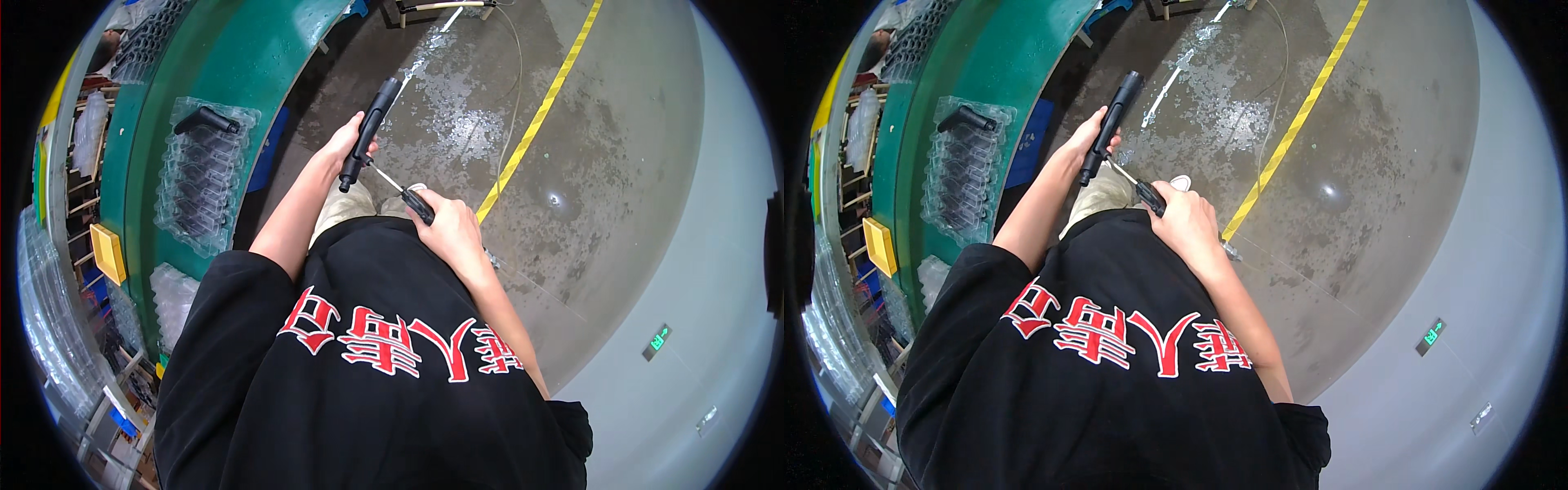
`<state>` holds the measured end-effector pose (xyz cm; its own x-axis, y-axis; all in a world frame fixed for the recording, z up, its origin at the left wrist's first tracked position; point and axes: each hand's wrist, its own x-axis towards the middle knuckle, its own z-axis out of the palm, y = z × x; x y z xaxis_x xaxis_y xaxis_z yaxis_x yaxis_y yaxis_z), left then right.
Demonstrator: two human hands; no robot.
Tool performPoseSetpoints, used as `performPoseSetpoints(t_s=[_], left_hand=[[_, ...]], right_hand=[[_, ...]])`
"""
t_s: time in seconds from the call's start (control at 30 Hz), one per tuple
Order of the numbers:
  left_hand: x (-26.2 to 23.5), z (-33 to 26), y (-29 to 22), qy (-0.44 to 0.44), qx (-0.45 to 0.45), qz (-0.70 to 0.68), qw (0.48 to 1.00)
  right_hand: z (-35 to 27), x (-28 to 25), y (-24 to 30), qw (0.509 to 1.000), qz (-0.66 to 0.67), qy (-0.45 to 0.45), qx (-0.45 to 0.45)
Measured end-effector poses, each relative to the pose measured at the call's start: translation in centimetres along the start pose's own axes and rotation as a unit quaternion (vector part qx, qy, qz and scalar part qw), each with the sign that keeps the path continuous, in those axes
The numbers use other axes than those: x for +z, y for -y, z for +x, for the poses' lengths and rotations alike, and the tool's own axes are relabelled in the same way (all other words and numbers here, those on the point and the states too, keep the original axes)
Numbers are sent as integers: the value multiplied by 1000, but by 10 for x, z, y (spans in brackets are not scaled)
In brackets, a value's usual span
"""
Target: Clean metal brackets using a pneumatic air nozzle and organize them into bins on a production line.
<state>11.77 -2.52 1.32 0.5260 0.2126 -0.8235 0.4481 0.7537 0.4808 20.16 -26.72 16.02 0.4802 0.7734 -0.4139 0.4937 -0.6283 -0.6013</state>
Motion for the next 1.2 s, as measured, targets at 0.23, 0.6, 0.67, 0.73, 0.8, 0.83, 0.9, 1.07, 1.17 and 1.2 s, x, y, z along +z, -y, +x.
performPoseSetpoints(t_s=[0.23,0.6,0.67,0.73,0.8,0.83,0.9,1.07,1.17,1.2], left_hand=[[6,-13,-3,-8,6,16,1000],[16,-22,-10,-47,-5,43,998],[17,-22,-12,-35,-10,35,999],[16,-22,-10,-30,-10,35,999],[16,-21,-8,-19,-9,36,999],[16,-21,-7,-14,-9,37,999],[12,-18,-4,-13,-12,24,1000],[7,-15,-3,-13,-21,-9,1000],[10,-19,-7,-22,-19,4,1000],[11,-21,-8,-22,-19,4,1000]], right_hand=[[4,0,1,1000,15,-15,-16],[24,4,-4,999,-4,-31,11],[27,3,-6,999,-6,-39,18],[30,3,-9,999,-6,-47,20],[32,3,-13,998,-7,-64,24],[33,3,-15,997,-6,-73,26],[33,2,-16,997,-10,-74,26],[34,3,-16,996,-17,-76,31],[35,5,-16,996,-12,-74,43],[35,5,-15,996,-12,-73,42]])
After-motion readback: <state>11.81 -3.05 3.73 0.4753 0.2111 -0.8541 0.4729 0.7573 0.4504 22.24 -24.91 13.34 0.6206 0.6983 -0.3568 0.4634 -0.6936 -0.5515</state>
